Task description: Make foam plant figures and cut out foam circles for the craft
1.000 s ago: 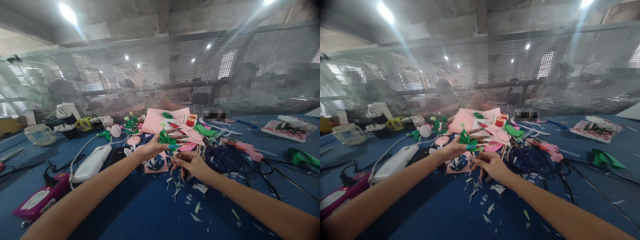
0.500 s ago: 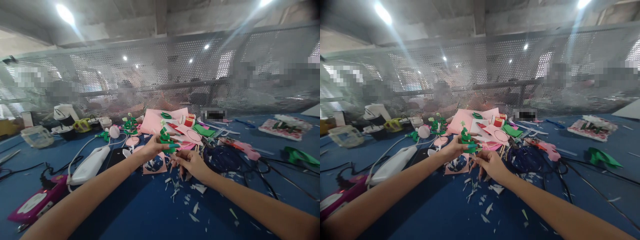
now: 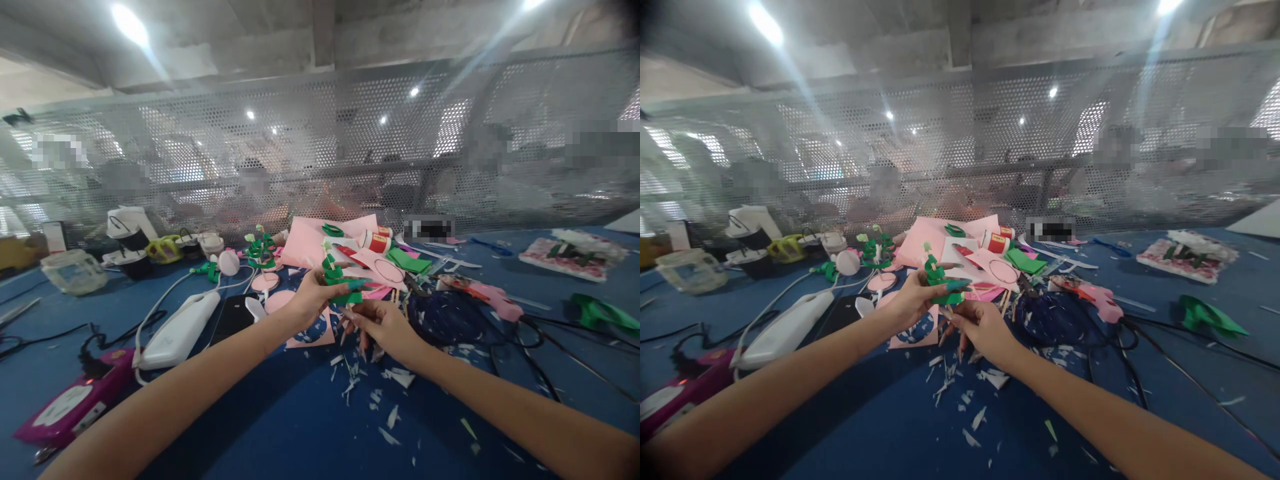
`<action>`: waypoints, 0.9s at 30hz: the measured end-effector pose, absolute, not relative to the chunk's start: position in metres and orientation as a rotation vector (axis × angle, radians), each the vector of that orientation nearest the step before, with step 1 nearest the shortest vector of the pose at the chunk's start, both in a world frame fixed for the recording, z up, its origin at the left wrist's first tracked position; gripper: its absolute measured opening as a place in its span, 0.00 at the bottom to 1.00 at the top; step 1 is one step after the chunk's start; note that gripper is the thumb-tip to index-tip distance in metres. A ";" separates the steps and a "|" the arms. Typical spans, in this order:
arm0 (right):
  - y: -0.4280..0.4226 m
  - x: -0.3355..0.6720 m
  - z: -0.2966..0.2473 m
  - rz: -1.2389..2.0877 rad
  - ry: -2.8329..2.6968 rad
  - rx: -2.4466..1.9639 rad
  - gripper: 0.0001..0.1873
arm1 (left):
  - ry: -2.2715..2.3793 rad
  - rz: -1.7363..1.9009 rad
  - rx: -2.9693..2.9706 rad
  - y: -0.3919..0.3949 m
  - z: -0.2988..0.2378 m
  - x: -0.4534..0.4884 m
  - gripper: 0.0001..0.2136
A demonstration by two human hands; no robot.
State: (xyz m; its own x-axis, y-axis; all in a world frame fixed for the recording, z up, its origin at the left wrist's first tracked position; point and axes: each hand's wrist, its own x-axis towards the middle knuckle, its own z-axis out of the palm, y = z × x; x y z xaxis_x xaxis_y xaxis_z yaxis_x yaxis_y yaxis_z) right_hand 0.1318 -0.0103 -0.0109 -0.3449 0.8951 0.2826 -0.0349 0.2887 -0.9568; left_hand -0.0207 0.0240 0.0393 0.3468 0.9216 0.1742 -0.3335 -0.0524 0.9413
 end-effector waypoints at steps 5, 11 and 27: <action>-0.011 0.131 -0.011 1.215 -1.592 -0.832 0.19 | 0.626 1.175 1.208 0.023 0.038 -0.019 0.20; -0.011 0.132 -0.009 1.213 -1.596 -0.853 0.21 | 0.638 1.172 1.193 0.023 0.037 -0.018 0.19; -0.008 0.134 -0.011 1.167 -1.530 -0.830 0.21 | 0.563 0.985 1.259 0.026 0.034 -0.026 0.26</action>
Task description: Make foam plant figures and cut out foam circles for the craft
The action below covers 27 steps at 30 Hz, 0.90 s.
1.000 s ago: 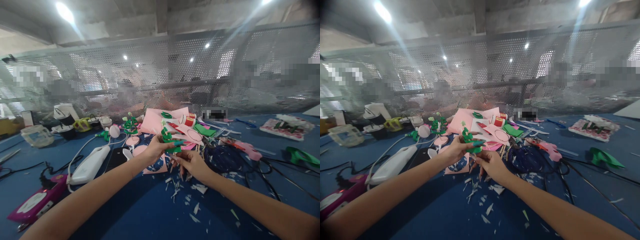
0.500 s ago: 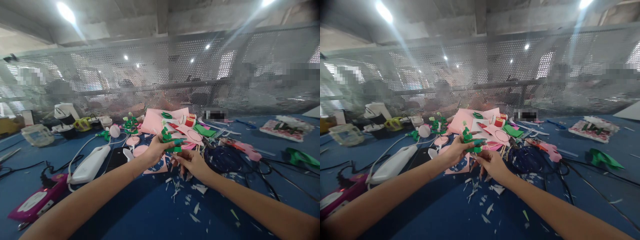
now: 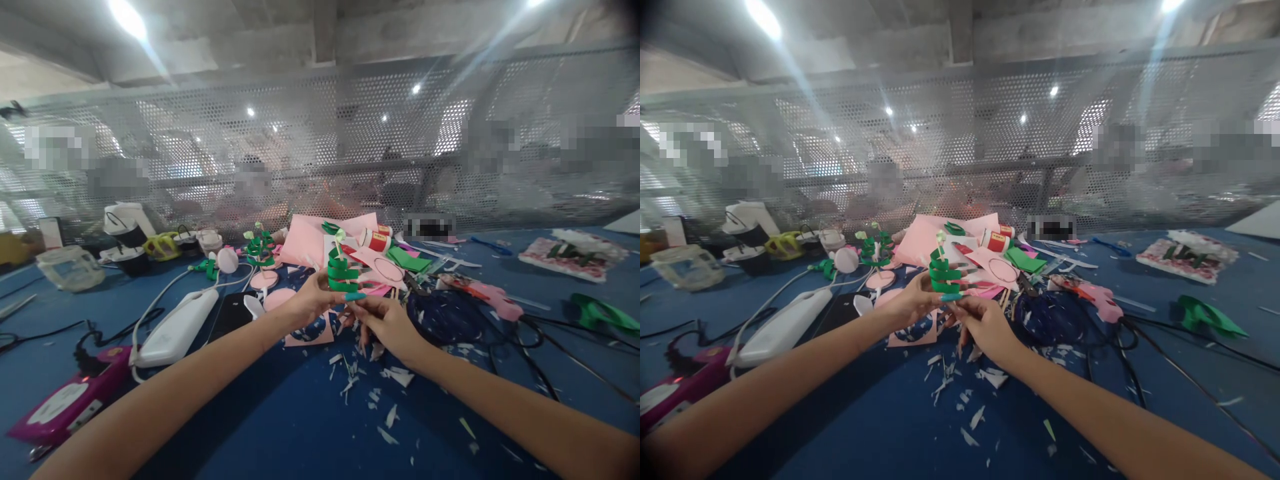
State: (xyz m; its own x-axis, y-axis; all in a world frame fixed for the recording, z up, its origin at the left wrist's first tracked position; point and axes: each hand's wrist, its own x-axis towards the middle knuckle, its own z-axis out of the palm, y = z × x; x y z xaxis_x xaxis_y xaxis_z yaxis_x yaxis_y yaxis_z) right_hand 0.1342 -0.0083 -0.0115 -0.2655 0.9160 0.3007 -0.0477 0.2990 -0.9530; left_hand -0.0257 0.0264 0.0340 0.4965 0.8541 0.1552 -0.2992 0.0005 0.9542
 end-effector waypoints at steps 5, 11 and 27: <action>-0.007 0.135 -0.012 1.154 -1.526 -0.859 0.22 | 0.558 1.035 1.314 0.031 0.032 -0.026 0.21; -0.001 0.135 -0.017 1.216 -1.409 -0.845 0.21 | 0.626 1.036 1.308 0.023 0.026 -0.018 0.23; 0.000 0.130 -0.018 1.313 -1.289 -0.786 0.20 | 0.799 1.217 1.157 0.012 0.017 -0.006 0.23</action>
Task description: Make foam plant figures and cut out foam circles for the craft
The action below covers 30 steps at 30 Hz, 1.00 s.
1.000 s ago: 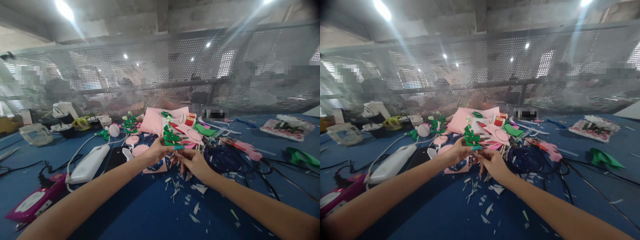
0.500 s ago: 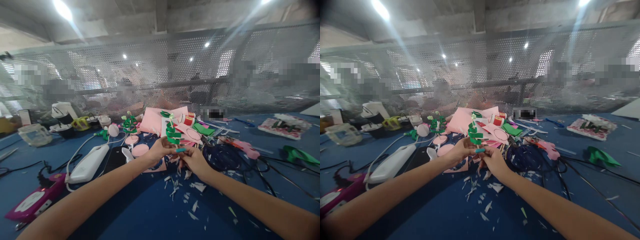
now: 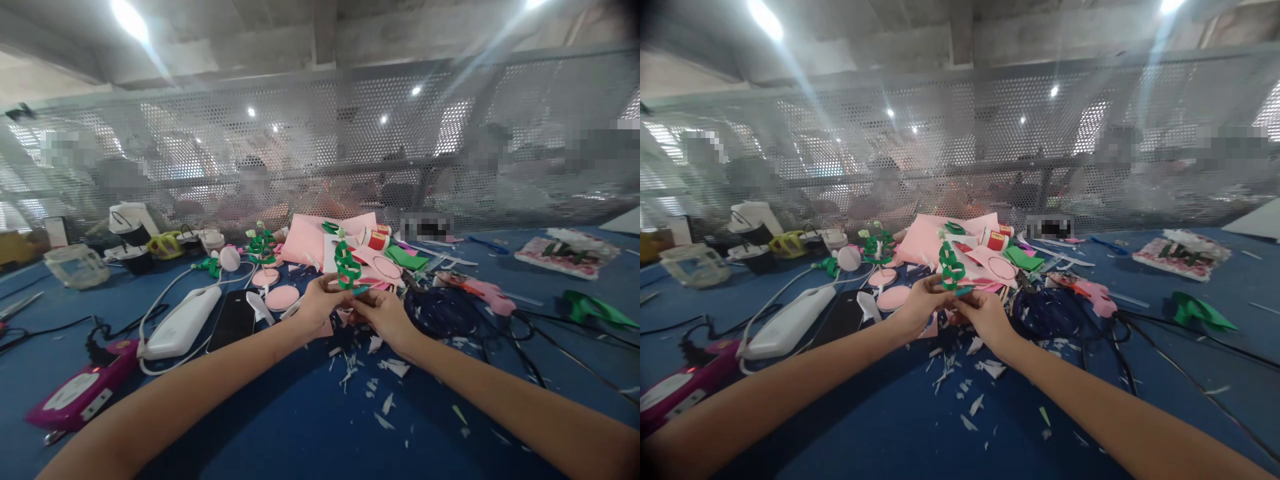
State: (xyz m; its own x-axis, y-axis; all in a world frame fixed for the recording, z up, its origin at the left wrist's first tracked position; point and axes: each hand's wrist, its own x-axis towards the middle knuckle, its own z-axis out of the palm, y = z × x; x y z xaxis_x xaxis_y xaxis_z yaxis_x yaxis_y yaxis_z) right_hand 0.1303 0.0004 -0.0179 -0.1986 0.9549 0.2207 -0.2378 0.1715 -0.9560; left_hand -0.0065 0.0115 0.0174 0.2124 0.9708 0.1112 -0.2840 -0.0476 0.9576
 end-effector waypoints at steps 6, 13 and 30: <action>0.000 0.129 -0.021 1.321 -1.281 -0.798 0.23 | 0.942 1.300 1.287 0.023 0.019 -0.013 0.25; 0.002 0.129 -0.021 1.082 -1.230 -0.839 0.27 | 1.053 1.320 1.478 0.035 0.025 -0.027 0.28; 0.000 0.133 -0.024 0.682 -1.294 -0.966 0.23 | 1.070 1.495 1.440 0.063 0.027 -0.060 0.27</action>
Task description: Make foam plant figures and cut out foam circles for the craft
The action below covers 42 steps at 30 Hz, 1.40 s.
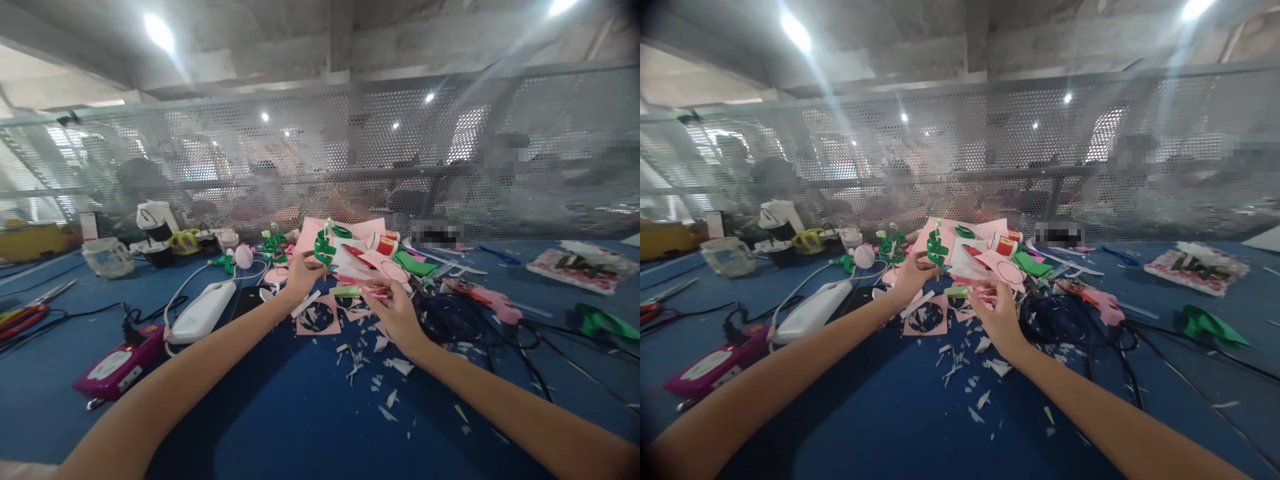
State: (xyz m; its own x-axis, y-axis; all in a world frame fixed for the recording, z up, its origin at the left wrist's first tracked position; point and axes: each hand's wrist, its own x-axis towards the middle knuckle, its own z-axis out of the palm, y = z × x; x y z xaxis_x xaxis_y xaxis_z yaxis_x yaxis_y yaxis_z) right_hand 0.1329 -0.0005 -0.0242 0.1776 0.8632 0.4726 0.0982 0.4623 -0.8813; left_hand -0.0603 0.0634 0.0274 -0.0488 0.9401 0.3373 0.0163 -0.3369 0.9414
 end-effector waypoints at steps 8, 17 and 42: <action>0.000 0.135 -0.027 0.586 -1.358 -0.986 0.19 | 1.090 1.492 1.407 0.076 0.030 -0.077 0.22; -0.005 0.139 -0.021 0.308 -1.558 -0.946 0.09 | 1.116 1.442 1.406 0.049 0.021 -0.081 0.17; -0.013 0.185 0.019 -0.415 -2.057 -1.477 0.16 | 1.149 1.330 1.539 0.024 0.001 -0.055 0.20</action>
State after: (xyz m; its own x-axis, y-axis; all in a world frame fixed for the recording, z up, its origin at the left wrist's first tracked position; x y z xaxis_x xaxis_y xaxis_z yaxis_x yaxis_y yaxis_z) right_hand 0.1847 -0.0128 0.0190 -0.2301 0.7602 0.6076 0.9364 0.3430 -0.0745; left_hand -0.0553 0.0244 0.0013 0.0414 0.9590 0.2802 0.1381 -0.2832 0.9491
